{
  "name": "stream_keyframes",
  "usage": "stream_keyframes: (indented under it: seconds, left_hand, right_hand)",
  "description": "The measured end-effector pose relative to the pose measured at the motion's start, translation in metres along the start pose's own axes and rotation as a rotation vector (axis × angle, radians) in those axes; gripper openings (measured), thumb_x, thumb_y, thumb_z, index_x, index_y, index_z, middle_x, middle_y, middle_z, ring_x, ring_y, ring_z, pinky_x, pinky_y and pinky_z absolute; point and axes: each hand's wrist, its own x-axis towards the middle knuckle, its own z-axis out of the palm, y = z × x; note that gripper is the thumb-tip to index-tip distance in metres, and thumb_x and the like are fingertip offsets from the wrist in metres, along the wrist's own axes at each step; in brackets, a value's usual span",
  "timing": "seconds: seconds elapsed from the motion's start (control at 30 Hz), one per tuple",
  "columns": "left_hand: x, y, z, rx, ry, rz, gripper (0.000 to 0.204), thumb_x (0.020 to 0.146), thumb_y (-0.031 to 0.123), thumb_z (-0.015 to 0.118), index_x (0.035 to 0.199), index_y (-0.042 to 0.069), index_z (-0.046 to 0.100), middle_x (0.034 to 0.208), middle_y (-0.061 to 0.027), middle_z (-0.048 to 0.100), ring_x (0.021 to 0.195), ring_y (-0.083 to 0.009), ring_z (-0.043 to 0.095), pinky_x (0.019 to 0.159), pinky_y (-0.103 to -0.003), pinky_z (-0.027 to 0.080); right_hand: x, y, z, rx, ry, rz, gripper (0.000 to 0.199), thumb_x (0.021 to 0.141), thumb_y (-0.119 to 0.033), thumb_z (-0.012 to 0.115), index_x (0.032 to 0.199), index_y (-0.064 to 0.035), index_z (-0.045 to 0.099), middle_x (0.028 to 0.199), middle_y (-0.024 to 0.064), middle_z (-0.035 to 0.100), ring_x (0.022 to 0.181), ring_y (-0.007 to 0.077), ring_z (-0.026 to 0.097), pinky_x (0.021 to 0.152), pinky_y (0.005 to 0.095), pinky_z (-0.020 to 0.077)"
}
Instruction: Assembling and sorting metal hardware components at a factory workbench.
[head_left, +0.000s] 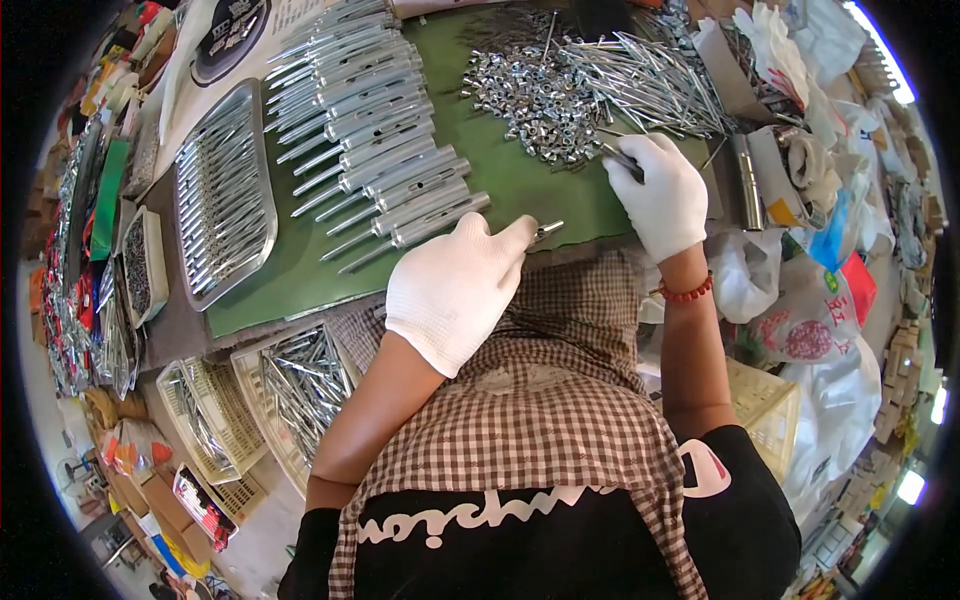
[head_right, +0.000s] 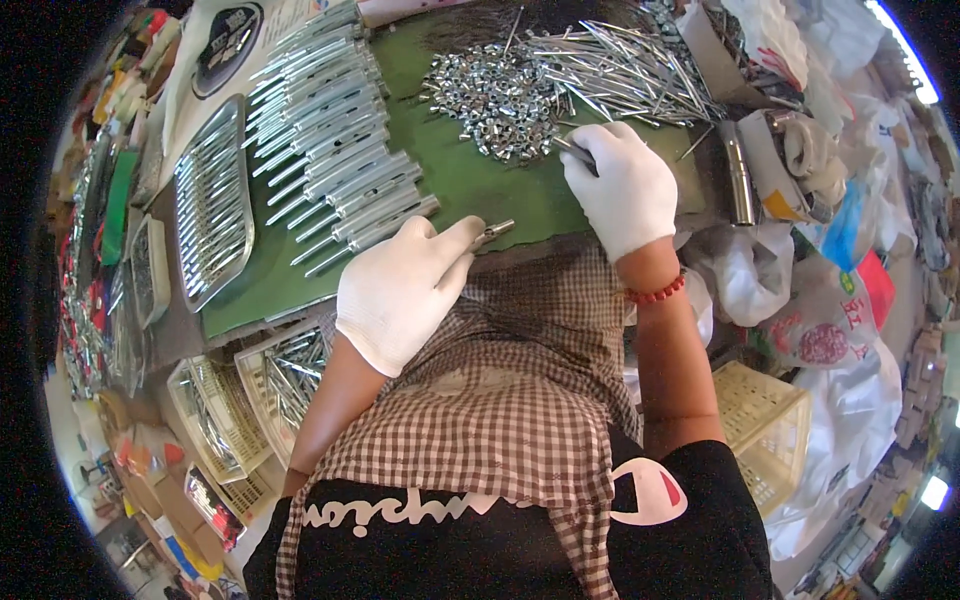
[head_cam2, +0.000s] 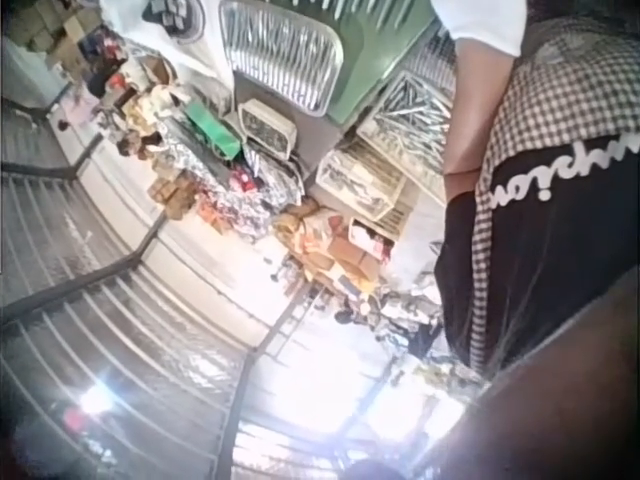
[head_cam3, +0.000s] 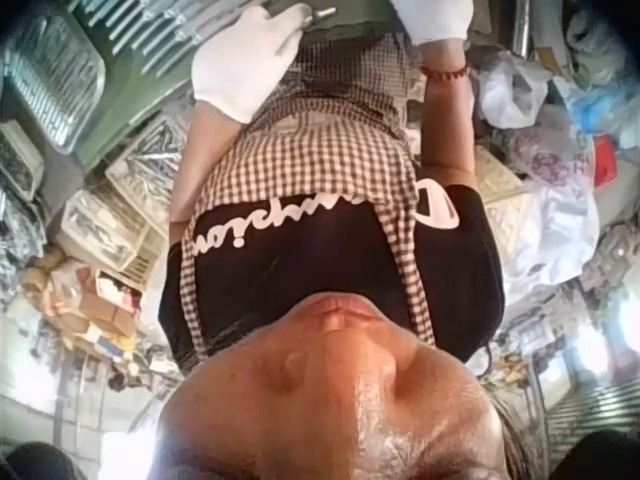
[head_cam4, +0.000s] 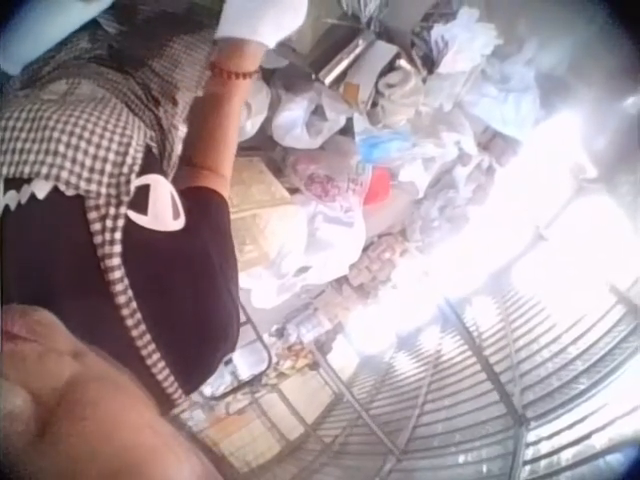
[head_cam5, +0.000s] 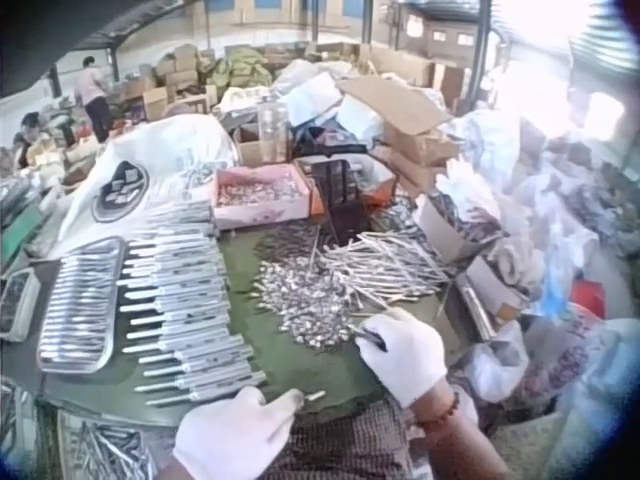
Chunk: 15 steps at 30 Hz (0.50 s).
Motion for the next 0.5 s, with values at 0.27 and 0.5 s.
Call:
stream_keyframes:
  seconds: [0.27, 0.5]
  left_hand:
    - [-0.002, -0.002, -0.002, -0.027, -0.033, -0.006, 0.025, 0.090, 0.024, 0.053, 0.114, 0.022, 0.060, 0.080, -0.0105, 0.056, 0.064, -0.0300, 0.061, 0.056, -0.039, 0.050]
    - [-0.002, -0.005, 0.002, -0.031, 0.023, 0.025, 0.026, 0.090, 0.024, 0.053, 0.115, 0.021, 0.060, 0.080, -0.0100, 0.056, 0.064, -0.0298, 0.061, 0.056, -0.039, 0.050]
  right_hand:
    - [-0.034, -0.041, -0.004, 0.420, -0.212, -0.127, 0.009, 0.076, -0.011, 0.069, 0.085, -0.0085, 0.068, 0.081, 0.0075, 0.062, 0.068, 0.0253, 0.062, 0.061, 0.0332, 0.0494]
    - [-0.036, -0.047, 0.001, 0.335, -0.190, -0.125, 0.008, 0.076, -0.013, 0.070, 0.080, -0.0094, 0.065, 0.077, 0.0078, 0.060, 0.067, 0.0282, 0.060, 0.059, 0.0376, 0.0479]
